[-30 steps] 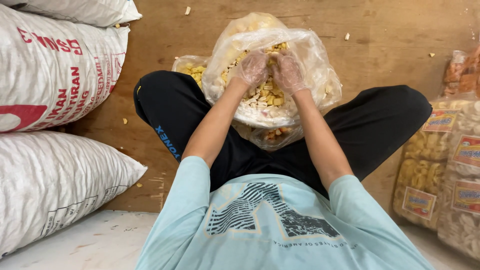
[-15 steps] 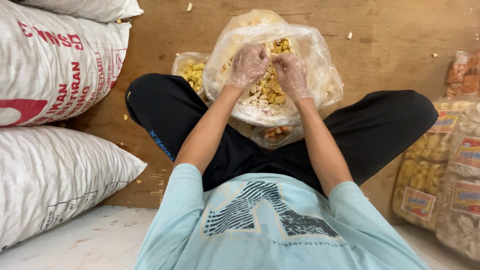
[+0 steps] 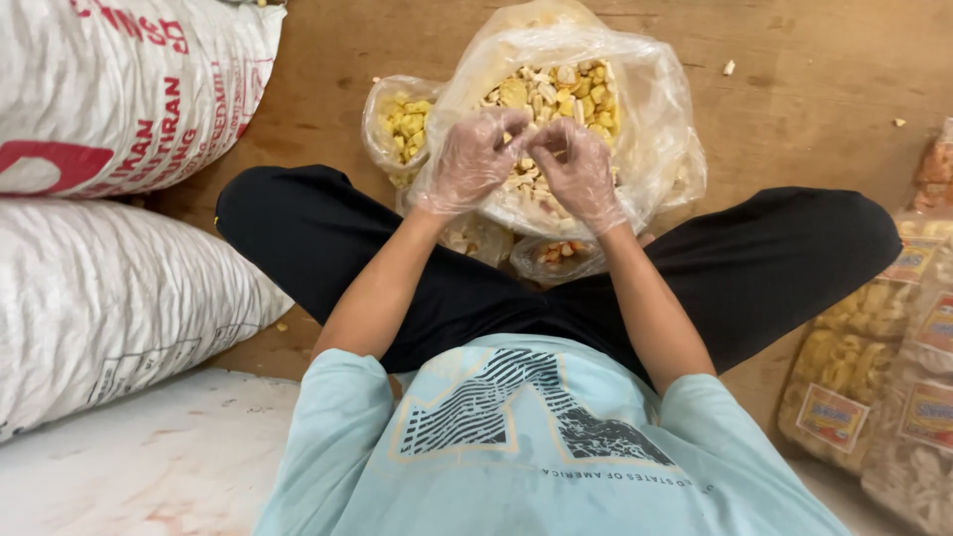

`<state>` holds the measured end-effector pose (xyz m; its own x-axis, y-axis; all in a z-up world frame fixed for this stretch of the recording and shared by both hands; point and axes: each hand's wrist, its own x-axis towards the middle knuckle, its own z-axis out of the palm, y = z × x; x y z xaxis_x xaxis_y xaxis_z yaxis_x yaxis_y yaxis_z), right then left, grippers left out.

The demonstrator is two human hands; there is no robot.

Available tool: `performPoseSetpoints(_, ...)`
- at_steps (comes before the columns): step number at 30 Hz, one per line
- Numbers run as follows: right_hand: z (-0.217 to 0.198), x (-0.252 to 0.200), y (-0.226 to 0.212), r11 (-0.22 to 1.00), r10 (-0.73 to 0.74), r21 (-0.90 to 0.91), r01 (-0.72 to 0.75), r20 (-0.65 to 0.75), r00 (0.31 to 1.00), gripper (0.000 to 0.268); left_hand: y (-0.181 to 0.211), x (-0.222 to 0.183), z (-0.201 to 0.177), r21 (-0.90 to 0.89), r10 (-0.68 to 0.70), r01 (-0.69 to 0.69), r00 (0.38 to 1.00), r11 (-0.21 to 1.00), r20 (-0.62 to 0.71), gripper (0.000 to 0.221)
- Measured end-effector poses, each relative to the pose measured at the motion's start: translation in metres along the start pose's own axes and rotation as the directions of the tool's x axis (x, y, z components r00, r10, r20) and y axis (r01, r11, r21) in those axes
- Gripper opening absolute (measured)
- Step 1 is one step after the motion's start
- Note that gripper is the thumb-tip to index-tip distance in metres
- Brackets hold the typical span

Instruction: Sorting and inspecting small food pieces inside a plastic bag while sitting on the floor.

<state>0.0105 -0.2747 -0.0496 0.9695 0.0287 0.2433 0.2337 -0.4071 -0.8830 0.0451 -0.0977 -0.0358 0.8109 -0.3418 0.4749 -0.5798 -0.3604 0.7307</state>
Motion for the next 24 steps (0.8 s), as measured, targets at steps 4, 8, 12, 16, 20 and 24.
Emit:
performPoseSetpoints(4,0.01,-0.014,-0.017,0.998,-0.039,-0.038,0.04,0.045,0.998,0.011,0.03,-0.01,-0.043,-0.051,0.022,-0.021,0.999,0.998,0.036,0.013)
performPoseSetpoints(8,0.022,-0.028,-0.026,0.998,-0.037,-0.042,0.042,0.114,0.993,0.013,0.037,-0.021,-0.078,-0.032,0.042,-0.037,0.982,0.999,0.184,0.009)
performPoseSetpoints(12,0.031,-0.035,-0.022,0.998,-0.031,-0.041,0.039,0.18,0.983,0.015,0.02,-0.036,-0.092,-0.013,0.023,-0.02,0.947,1.0,0.319,0.009)
performPoseSetpoints(16,0.036,-0.041,-0.026,0.996,-0.062,-0.041,0.074,0.247,0.967,0.018,0.013,-0.046,-0.1,0.002,-0.045,0.048,0.912,0.999,0.408,0.007)
performPoseSetpoints(20,0.052,-0.05,-0.008,0.981,-0.092,-0.126,0.15,0.378,0.921,0.021,0.022,-0.047,-0.112,0.057,-0.106,0.089,0.84,0.994,0.532,0.009)
performPoseSetpoints(24,0.054,-0.051,-0.019,0.982,-0.104,-0.093,0.162,0.445,0.889,0.021,0.024,-0.047,-0.119,0.071,-0.177,0.17,0.764,0.983,0.621,0.009)
